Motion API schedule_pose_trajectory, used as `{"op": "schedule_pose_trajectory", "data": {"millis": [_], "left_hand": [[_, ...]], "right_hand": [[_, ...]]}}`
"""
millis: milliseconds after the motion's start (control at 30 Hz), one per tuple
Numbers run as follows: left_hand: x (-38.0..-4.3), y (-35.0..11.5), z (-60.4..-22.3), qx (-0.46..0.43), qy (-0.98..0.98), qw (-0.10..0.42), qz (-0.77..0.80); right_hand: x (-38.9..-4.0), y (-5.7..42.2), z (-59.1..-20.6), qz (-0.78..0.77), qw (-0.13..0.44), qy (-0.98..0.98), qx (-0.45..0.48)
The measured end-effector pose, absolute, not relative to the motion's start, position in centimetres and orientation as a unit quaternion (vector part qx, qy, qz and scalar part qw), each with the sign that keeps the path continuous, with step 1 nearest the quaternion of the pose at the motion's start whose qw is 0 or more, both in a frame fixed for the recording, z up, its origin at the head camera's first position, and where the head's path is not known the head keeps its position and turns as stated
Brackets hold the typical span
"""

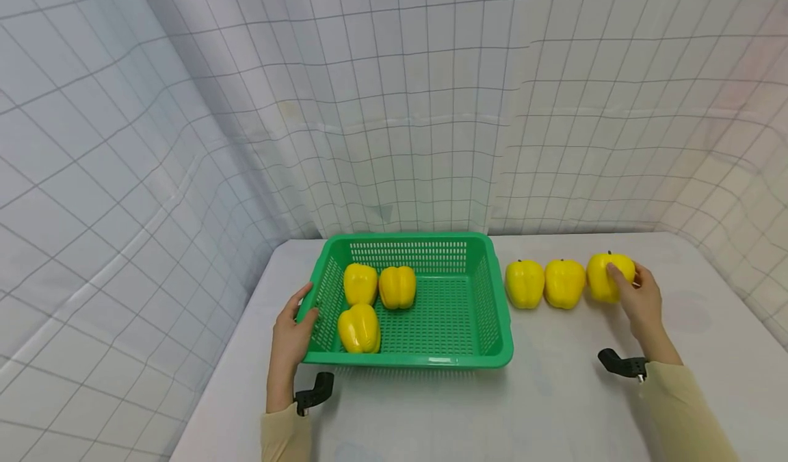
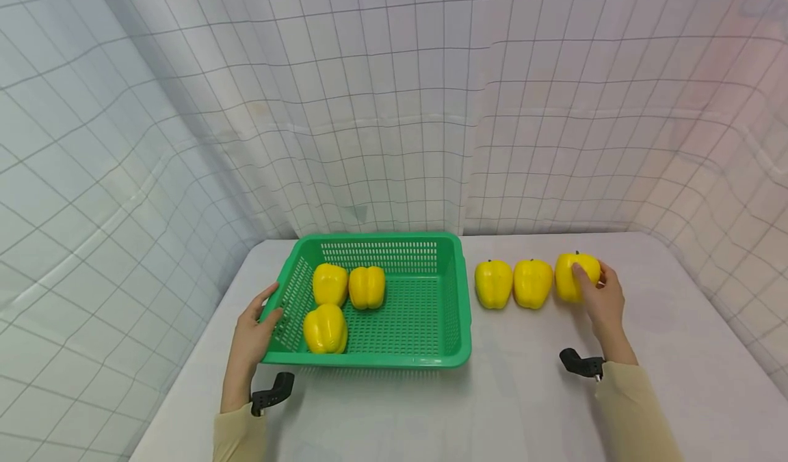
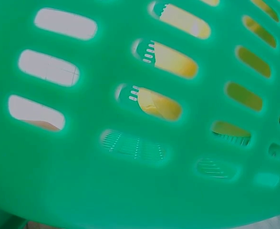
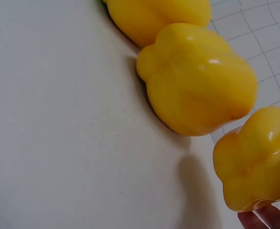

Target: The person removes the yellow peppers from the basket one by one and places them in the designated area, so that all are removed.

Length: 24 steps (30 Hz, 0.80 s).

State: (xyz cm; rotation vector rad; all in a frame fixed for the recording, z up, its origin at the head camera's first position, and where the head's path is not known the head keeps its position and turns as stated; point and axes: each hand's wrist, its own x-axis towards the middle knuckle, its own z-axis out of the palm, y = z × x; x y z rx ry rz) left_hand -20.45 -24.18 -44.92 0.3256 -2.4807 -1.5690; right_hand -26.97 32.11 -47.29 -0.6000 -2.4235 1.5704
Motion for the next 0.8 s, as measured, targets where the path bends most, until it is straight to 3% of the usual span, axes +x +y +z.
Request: {"op": "schedule_pose_trajectory", "data": {"millis": [800], "left_hand": [[-20.4, -24.1, -44.7, 0.114, -0.838, 0.089, -0.525]], "right_hand": [[-27.1, 32.4, -48.9, 0.528, 0.04, -0.822, -0.212]]}}
